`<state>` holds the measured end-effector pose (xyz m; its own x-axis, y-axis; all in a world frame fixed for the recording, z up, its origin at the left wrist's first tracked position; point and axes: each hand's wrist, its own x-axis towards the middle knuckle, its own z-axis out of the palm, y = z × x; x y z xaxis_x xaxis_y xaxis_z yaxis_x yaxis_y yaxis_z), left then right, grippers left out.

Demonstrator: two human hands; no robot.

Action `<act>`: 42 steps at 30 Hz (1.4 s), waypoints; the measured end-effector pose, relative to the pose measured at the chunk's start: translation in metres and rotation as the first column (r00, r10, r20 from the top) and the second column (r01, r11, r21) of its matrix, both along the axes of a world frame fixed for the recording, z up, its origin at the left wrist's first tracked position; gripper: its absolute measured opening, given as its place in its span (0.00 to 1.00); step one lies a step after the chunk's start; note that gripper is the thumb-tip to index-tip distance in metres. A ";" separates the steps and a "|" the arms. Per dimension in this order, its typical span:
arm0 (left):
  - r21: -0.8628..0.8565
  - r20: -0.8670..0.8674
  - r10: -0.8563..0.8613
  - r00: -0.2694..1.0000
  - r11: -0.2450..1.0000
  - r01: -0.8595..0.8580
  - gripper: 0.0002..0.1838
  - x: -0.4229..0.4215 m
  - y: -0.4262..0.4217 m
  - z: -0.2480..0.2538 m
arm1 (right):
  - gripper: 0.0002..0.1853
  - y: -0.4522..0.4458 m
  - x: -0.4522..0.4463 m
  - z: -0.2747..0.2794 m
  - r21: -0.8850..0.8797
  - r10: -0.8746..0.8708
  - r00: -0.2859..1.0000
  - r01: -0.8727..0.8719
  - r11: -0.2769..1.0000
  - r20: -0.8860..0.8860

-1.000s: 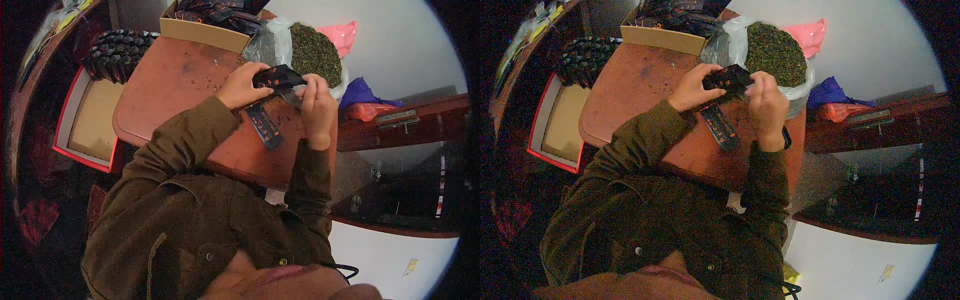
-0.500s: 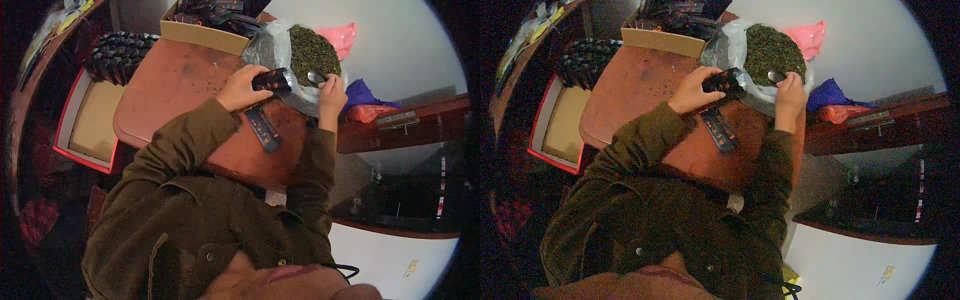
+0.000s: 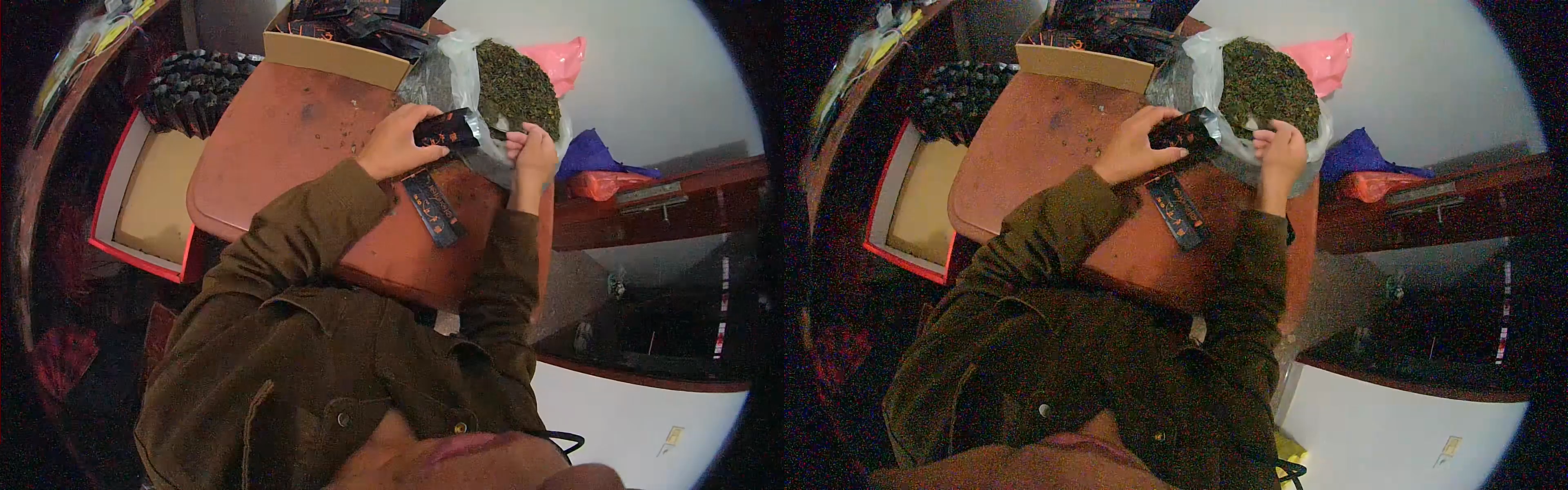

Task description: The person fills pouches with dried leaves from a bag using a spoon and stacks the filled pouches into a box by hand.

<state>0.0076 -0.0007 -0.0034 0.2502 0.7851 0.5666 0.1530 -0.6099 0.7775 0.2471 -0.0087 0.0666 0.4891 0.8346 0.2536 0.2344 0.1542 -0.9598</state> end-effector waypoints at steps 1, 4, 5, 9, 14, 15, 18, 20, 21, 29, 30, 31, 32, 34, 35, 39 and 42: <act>0.006 0.000 0.003 1.000 1.000 -0.003 0.30 0.001 0.001 -0.002 | 0.14 0.000 0.003 0.001 0.007 -0.003 0.999 0.003 1.000 -0.053; 0.036 0.027 0.009 1.000 0.999 -0.010 0.30 0.002 0.002 -0.002 | 0.14 -0.005 0.010 0.006 0.023 -0.026 0.989 0.030 0.999 -0.146; 0.048 0.041 0.010 0.999 0.999 -0.012 0.30 0.002 0.002 -0.002 | 0.13 -0.008 0.011 0.009 0.030 -0.014 0.986 0.019 0.999 -0.167; 0.051 0.044 0.023 0.999 0.998 -0.026 0.30 0.002 0.001 -0.002 | 0.12 -0.028 0.007 0.024 0.067 0.053 0.979 -0.041 0.997 -0.198; 0.053 0.030 0.026 0.999 0.998 -0.028 0.29 0.002 0.000 0.001 | 0.12 -0.055 -0.018 0.047 0.043 0.117 0.988 -0.113 0.993 -0.100; 0.045 0.029 0.026 0.999 0.999 -0.027 0.29 0.001 -0.001 0.001 | 0.12 -0.059 -0.026 0.052 0.013 0.113 0.993 -0.112 0.994 -0.037; 0.031 0.024 0.025 0.999 0.999 -0.026 0.28 0.000 -0.003 0.003 | 0.13 -0.065 -0.050 0.052 -0.059 0.147 0.974 -0.139 0.989 0.171; 0.031 0.023 0.020 1.000 0.999 -0.020 0.28 0.000 -0.002 0.002 | 0.13 -0.066 -0.063 0.046 -0.092 0.215 0.920 -0.196 0.976 0.327; 0.026 0.012 0.025 1.000 0.999 -0.025 0.29 0.000 -0.002 0.001 | 0.11 -0.067 -0.068 0.042 -0.112 0.200 0.887 -0.169 0.979 0.416; -0.064 0.060 -0.015 0.998 0.998 0.018 0.30 -0.002 -0.004 0.003 | 0.10 -0.075 -0.085 0.035 0.183 -0.093 0.529 -0.121 0.976 0.844; -0.054 0.058 -0.011 0.998 0.998 0.014 0.30 -0.002 -0.004 0.005 | 0.10 -0.077 -0.079 0.038 0.188 -0.125 0.537 -0.064 0.980 0.834; -0.045 0.054 -0.004 0.999 0.999 0.007 0.30 -0.003 -0.004 0.006 | 0.10 -0.080 -0.073 0.039 0.190 -0.154 0.546 -0.009 0.982 0.824; -0.039 0.046 0.010 0.999 0.999 -0.008 0.30 -0.005 -0.004 0.007 | 0.11 -0.081 -0.067 0.039 0.218 -0.187 0.655 0.034 0.975 0.732; 0.000 0.077 -0.001 0.997 1.000 0.001 0.30 -0.005 -0.004 0.005 | 0.15 -0.090 -0.061 0.045 0.155 -0.204 0.808 0.141 0.978 0.553; 0.019 0.090 0.006 0.996 1.000 -0.007 0.29 -0.007 -0.003 0.004 | 0.15 -0.085 -0.035 0.029 0.308 -0.197 0.754 -0.008 0.951 0.627; 0.014 0.146 -0.016 0.989 1.000 0.015 0.29 -0.030 -0.012 0.009 | 0.15 -0.097 -0.008 0.020 0.103 -0.097 0.861 0.051 0.993 0.500; -0.135 0.242 -0.041 0.969 0.988 0.076 0.31 -0.067 -0.024 0.017 | 0.14 -0.109 0.000 0.017 0.018 -0.035 0.777 0.030 0.999 0.628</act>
<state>-0.0593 -0.0245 0.0137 0.1701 0.8500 0.4986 -0.0793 -0.4925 0.8667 0.2472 -0.1176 0.0833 0.2460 0.8181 0.5198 0.7902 0.1413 -0.5963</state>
